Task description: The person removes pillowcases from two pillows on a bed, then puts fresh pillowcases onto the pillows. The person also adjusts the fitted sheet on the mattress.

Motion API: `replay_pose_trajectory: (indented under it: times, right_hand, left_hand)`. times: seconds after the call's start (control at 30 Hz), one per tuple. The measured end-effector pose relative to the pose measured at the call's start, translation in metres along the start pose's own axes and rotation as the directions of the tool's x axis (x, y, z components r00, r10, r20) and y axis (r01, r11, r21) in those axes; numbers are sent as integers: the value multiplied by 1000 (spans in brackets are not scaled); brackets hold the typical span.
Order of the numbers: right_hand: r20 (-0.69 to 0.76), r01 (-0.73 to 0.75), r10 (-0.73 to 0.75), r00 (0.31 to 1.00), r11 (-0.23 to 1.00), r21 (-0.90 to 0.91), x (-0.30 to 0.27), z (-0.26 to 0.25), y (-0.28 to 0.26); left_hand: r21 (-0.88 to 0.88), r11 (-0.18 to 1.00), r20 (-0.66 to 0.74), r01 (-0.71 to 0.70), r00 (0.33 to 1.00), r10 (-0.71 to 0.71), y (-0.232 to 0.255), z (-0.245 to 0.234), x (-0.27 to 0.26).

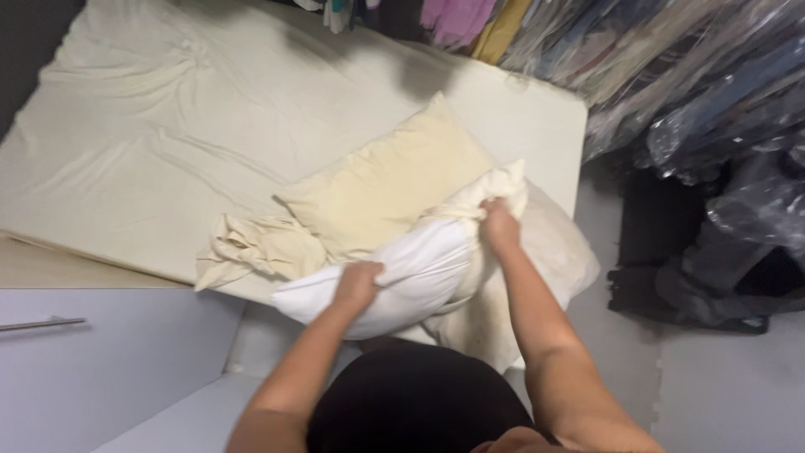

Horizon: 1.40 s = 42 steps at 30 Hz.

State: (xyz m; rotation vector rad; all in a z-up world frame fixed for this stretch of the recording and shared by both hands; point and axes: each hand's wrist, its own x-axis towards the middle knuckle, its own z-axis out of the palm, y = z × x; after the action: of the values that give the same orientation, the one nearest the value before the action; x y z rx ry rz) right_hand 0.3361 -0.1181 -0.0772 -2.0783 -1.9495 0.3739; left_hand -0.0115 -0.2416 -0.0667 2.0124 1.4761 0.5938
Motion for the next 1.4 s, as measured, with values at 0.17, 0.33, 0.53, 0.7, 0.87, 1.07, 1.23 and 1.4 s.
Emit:
replay_pose_trajectory:
  times: [0.17,0.33,0.53,0.7,0.87,1.07,1.23,1.4]
  right_hand:
    - [66,86,-102,993,974,211,-20,16,-21]
    - [97,-12,-113,989,592,806,-51,47,1]
    - [512,-227,14,859,907,354,-125,107,24]
    - [450,-216,88,889,946,240,-113,167,-15]
    - [302,-280,187,935,912,301,-64,183,-21]
    - [494,-463,119,861,586,665,-20,144,-29]
    - [548,-529,-99,831,165,832,15,86,-59]
    - [233,-166,-33,972,607,777,-11,69,-98]
  left_hand:
    - [318,929,278,191,918,-284,8,-9,40]
    - [411,874,290,260,872,-395,19,15,65]
    - [345,869,231,354,865,-444,-29,31,86]
    - [362,871,276,332,854,-441,-53,51,69]
    - [340,897,422,284,806,-415,-42,66,16]
    - [427,888,257,172,918,-301,-12,59,-9]
    - [491,849,-21,194,977,-212,-33,31,33]
    - [245,927,-34,284,958,-284,-36,2,92]
